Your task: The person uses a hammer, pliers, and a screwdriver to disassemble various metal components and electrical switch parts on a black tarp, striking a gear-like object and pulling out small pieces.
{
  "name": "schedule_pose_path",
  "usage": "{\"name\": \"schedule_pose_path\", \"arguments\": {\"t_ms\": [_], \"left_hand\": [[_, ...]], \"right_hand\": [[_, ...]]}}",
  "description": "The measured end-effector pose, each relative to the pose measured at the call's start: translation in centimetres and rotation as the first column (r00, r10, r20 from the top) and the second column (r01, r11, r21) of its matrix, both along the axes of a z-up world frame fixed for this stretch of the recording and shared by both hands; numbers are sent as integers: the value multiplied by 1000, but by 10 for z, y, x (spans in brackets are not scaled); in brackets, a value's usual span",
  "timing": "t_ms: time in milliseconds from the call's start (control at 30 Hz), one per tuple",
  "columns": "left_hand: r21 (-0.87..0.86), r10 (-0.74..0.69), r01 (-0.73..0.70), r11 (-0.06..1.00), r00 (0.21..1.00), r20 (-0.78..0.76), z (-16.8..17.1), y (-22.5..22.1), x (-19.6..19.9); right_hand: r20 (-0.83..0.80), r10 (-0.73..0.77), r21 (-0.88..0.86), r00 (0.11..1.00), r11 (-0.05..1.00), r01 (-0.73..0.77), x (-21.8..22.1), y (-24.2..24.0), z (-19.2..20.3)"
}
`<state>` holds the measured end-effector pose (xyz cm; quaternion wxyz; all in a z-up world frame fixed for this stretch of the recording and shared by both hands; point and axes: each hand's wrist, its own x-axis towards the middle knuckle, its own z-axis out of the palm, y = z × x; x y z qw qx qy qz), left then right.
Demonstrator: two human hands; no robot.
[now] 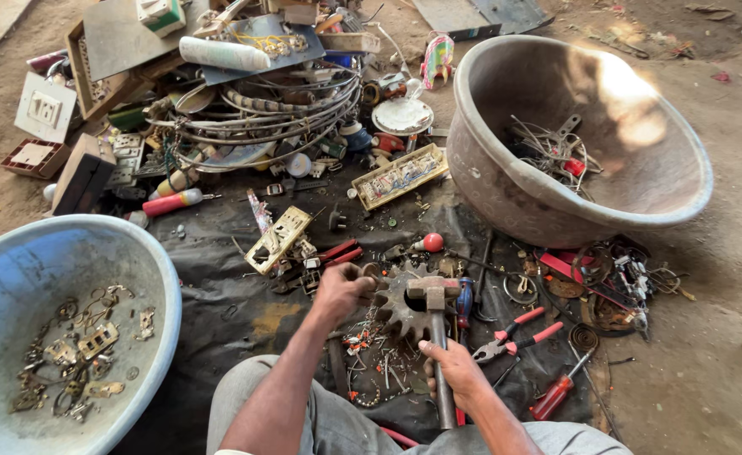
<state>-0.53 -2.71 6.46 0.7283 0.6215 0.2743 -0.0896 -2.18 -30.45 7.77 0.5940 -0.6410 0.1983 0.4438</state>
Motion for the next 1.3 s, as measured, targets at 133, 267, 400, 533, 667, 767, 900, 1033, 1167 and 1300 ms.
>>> {"name": "schedule_pose_path", "arguments": {"t_ms": [133,267,400,533,667,767,900,1033,1167,1300], "left_hand": [[-188,-23,31,982,999,42,-13,-21,3],[-161,-4,-8,987,997,-74,-29,-26,7],[-264,41,-57,963,997,-66,-40,-24,6],[-388,169,-160,908,986,-10,-43,-28,7],[-326,224,-225,918,974,-44,-35,-31,10],[-172,147,-172,970,978,-150,-25,-27,6],[-18,26,-30,999,982,-186,-19,-27,-1],[293,-132,122,948,991,15,-19,-34,-1],[526,-253,166,834,962,98,-14,-38,-6],[721,-350,325,611,929,-122,-3,-40,-6]], "right_hand": [[11,3,-2,1000,1000,-3,-3,0,1],[11,-12,6,1000,1000,12,-2,0,4],[40,-74,79,996,994,71,-2,0,9],[129,-82,-66,988,994,91,-7,5,16],[421,36,-200,906,978,54,-13,4,28],[569,146,-253,809,968,3,-19,3,35],[670,325,-395,668,917,-50,-28,7,37],[638,342,-429,690,902,-50,-28,10,41],[659,357,-475,663,880,-2,-29,8,49],[692,374,-497,618,867,31,-29,6,52]]}}
